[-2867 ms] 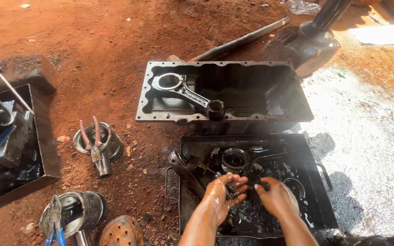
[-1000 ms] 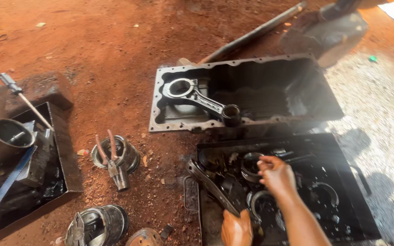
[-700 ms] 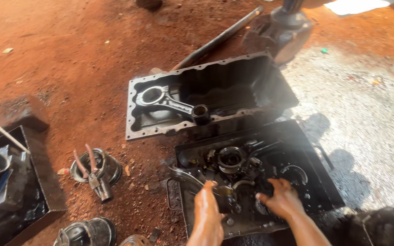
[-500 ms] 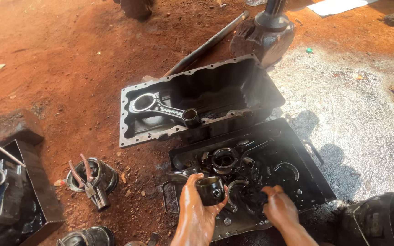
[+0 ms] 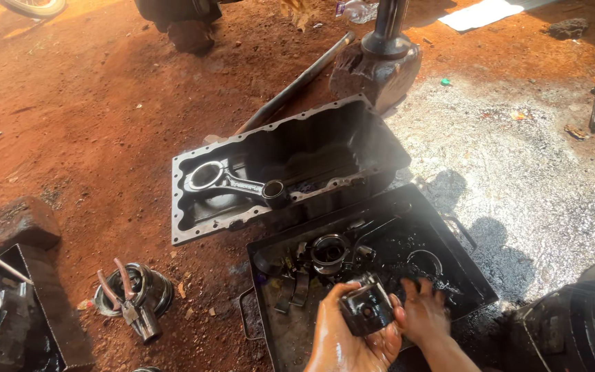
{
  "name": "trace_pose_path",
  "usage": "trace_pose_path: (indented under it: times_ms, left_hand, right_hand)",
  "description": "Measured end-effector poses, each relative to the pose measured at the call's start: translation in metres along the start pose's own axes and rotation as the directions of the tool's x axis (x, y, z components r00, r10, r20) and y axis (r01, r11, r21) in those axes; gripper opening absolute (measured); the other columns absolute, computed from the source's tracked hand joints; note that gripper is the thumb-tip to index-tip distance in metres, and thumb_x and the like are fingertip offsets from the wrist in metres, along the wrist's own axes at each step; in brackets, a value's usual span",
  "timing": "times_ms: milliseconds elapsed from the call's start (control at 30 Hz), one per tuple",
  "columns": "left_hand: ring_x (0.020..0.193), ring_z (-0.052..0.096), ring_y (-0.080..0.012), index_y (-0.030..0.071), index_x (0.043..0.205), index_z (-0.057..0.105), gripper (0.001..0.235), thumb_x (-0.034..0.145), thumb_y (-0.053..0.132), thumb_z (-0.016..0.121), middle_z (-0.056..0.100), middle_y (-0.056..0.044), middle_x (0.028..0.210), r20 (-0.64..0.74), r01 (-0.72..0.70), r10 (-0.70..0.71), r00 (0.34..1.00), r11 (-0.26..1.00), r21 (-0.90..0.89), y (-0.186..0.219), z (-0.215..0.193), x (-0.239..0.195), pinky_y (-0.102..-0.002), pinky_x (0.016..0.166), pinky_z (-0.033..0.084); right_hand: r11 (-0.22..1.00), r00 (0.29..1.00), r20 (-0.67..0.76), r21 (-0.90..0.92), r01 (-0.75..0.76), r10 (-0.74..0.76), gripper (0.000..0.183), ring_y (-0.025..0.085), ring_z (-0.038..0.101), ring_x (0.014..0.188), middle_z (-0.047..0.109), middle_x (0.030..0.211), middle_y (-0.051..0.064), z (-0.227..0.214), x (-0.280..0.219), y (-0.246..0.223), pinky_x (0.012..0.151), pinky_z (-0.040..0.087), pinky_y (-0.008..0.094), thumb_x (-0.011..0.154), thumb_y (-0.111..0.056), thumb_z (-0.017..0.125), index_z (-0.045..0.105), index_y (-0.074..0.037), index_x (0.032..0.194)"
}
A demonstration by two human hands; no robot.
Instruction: The person cleans engine components, including pistons and connecting rods, using a rag and a liquid solvent in a tray. They scrub the parts thoroughly and place the cleaned connecting rods into the engine block.
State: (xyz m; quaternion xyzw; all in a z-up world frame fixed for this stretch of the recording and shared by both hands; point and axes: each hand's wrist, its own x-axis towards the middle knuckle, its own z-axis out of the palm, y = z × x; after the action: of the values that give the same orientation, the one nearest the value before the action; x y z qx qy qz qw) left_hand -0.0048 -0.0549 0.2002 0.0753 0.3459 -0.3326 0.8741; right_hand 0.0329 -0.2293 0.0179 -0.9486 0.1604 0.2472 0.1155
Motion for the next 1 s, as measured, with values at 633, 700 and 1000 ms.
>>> trace_pose_path:
  times_ms: [633, 700, 1000]
  left_hand:
    - [0.063, 0.071, -0.0202, -0.010, 0.104, 0.062, 0.044, 0.107, 0.022, 0.032, 0.070, -0.019, 0.082, -0.106, -0.112, 0.136, 0.985, 0.972, 0.209, -0.015, 0.016, 0.048, -0.026, 0.052, 0.061]
    - [0.062, 0.070, -0.0187, -0.012, 0.104, 0.062, 0.045, 0.106, 0.022, 0.033, 0.072, -0.021, 0.083, -0.114, -0.121, 0.143, 0.983, 0.975, 0.187, -0.012, 0.021, 0.047, -0.026, 0.051, 0.060]
    - [0.064, 0.068, -0.0203, -0.008, 0.102, 0.060, 0.038, 0.106, 0.019, 0.033, 0.067, -0.016, 0.083, -0.059, -0.195, 0.200, 0.978, 0.977, 0.090, 0.021, 0.002, 0.076, -0.028, 0.054, 0.062]
  right_hand:
    - [0.232, 0.982, 0.181, 0.959, -0.163, -0.058, 0.033, 0.031, 0.071, 0.096, 0.075, 0.107, 0.022, -0.021, 0.043, 0.024, 0.081, 0.061, 0.039, 0.089, -0.032, 0.074, 0.072, -0.004, 0.106]
    - [-0.055, 0.980, 0.146, 0.986, -0.155, -0.134, 0.030, 0.027, 0.066, 0.098, 0.068, 0.106, 0.014, -0.057, 0.029, 0.013, 0.082, 0.059, 0.039, 0.086, -0.029, 0.073, 0.069, -0.006, 0.107]
    - [-0.022, 0.994, -0.072, 0.997, 0.070, -0.084, 0.057, 0.029, 0.045, 0.137, 0.054, 0.140, 0.009, -0.157, -0.038, -0.047, 0.107, 0.025, 0.060, 0.091, -0.040, 0.067, 0.058, -0.012, 0.140]
